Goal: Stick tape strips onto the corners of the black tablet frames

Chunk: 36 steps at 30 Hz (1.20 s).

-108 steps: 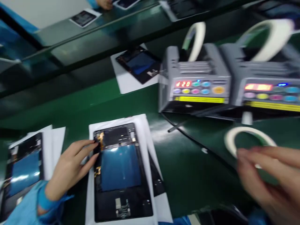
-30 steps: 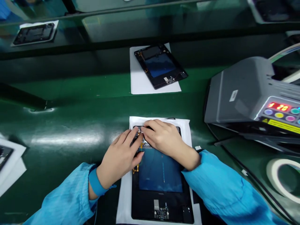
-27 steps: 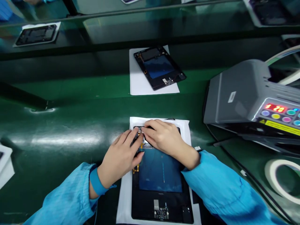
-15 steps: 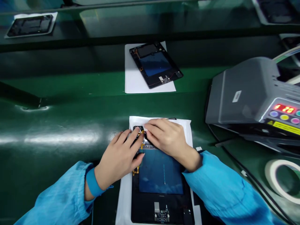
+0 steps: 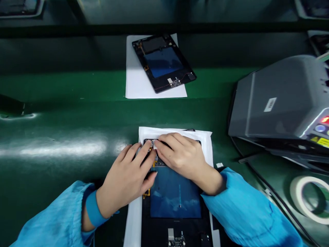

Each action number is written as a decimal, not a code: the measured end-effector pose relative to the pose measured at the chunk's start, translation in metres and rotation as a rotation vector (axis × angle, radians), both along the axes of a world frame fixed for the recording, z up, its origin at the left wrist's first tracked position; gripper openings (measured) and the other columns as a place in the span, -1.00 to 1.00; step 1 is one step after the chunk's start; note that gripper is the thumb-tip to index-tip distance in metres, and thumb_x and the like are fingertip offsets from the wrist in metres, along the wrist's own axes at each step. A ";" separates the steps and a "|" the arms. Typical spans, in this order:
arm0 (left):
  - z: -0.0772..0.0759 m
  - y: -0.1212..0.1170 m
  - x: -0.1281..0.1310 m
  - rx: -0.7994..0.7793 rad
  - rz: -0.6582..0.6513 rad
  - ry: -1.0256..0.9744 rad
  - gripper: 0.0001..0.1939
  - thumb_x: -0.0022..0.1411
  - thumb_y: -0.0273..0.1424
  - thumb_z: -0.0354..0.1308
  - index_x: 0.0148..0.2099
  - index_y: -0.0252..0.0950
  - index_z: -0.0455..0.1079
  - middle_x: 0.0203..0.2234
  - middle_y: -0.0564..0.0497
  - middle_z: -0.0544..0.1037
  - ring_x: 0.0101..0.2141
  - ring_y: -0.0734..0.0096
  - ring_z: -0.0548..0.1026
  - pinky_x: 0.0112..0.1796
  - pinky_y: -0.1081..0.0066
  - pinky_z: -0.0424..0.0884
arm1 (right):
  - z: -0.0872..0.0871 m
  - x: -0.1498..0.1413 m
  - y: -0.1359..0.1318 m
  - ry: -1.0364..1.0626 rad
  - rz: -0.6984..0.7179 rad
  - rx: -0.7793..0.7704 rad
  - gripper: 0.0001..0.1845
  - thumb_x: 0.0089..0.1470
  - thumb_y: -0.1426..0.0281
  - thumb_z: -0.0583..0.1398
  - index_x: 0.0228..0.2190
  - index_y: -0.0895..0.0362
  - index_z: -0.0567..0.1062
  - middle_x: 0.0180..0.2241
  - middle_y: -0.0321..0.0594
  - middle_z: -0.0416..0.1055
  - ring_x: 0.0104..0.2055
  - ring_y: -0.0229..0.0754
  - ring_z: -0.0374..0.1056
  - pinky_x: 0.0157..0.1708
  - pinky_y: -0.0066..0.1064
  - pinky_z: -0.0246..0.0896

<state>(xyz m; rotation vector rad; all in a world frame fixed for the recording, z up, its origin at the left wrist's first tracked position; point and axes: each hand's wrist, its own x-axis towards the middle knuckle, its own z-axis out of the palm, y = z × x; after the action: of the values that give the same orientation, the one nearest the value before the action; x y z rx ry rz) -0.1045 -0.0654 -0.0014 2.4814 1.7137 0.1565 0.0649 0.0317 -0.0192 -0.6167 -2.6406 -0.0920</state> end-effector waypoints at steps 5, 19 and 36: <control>-0.001 0.001 0.001 -0.005 0.006 -0.036 -0.52 0.32 -0.26 -0.09 0.18 -0.41 0.24 0.17 -0.18 0.29 0.03 0.02 0.30 0.03 0.08 0.29 | 0.005 -0.001 -0.001 -0.090 -0.008 -0.024 -0.85 0.15 0.47 0.16 -0.24 0.19 0.52 -0.22 -0.18 0.49 -0.26 -0.20 0.35 -0.37 -0.38 0.25; 0.000 0.062 -0.027 -0.037 0.226 -0.251 -0.79 0.30 -0.35 0.02 -0.18 -0.35 0.43 -0.17 -0.12 0.47 -0.11 0.21 0.40 -0.03 0.21 0.30 | 0.018 0.036 -0.033 -0.201 0.068 -0.100 -0.65 0.13 0.50 0.10 -0.04 0.15 0.46 0.06 -0.10 0.35 0.08 0.03 0.24 0.05 -0.07 0.21; 0.029 0.042 0.002 -0.282 0.590 -0.685 -0.62 0.17 -0.23 0.16 -0.61 -0.30 0.25 -0.68 0.11 0.25 -0.54 0.46 0.28 -0.45 0.46 0.16 | -0.009 0.105 -0.044 0.068 -0.082 -0.189 -0.65 0.21 0.40 0.06 -0.03 0.25 0.45 0.08 0.03 0.32 0.16 0.09 0.20 0.07 -0.04 0.27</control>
<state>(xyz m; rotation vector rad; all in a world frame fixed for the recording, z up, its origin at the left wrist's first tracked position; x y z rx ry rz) -0.1029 -0.0237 0.0277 1.4166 1.8868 0.6699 0.1700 -0.0123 -0.0286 -0.7756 -2.5765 0.1532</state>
